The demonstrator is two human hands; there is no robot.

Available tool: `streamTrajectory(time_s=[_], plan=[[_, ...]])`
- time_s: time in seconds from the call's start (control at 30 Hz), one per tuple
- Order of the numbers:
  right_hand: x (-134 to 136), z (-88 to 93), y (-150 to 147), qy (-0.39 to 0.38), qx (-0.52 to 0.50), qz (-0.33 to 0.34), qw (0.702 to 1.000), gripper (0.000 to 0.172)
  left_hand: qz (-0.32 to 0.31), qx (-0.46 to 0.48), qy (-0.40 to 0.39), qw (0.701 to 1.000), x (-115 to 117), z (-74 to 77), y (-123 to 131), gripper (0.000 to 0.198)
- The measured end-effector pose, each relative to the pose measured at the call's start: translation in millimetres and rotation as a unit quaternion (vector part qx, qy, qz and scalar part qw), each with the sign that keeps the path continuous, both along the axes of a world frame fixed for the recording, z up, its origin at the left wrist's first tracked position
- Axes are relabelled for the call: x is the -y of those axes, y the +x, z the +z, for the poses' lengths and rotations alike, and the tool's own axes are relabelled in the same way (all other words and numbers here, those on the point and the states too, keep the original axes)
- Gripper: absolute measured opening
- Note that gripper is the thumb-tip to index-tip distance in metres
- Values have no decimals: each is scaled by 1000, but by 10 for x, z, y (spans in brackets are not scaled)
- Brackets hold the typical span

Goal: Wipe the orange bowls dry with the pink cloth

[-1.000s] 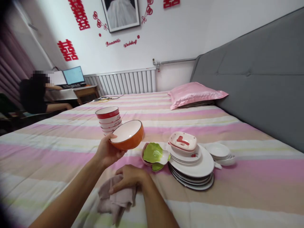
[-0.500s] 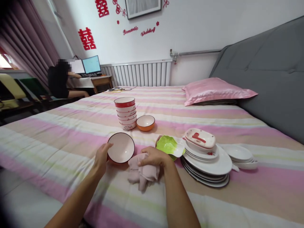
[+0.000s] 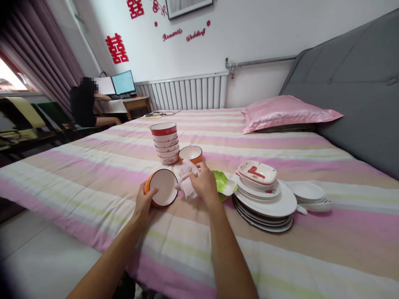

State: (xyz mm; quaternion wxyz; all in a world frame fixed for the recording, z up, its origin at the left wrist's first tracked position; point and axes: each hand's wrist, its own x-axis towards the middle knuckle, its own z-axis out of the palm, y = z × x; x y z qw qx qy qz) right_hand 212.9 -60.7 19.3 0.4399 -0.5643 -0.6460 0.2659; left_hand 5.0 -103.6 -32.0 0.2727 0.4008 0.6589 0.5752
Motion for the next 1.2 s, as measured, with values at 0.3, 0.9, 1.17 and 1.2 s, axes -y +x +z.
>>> streamTrajectory(time_s=[0.3,0.9,1.17,1.2], plan=[[-13,3,-31,37,-7,-112,993,29,7,-34,90,995,-192,158,129,40],[-106,-280,-464,-17,88,-131,987,28,-227,-145,-39,962,-796,255,133,49],[-156,-514,-584,0,-125,12,992,42,-257,-190,-101,942,-1045,296,166,58],[-147,-522,-602,2,-141,45,989,46,-254,-172,-84,948,-1053,247,158,57]])
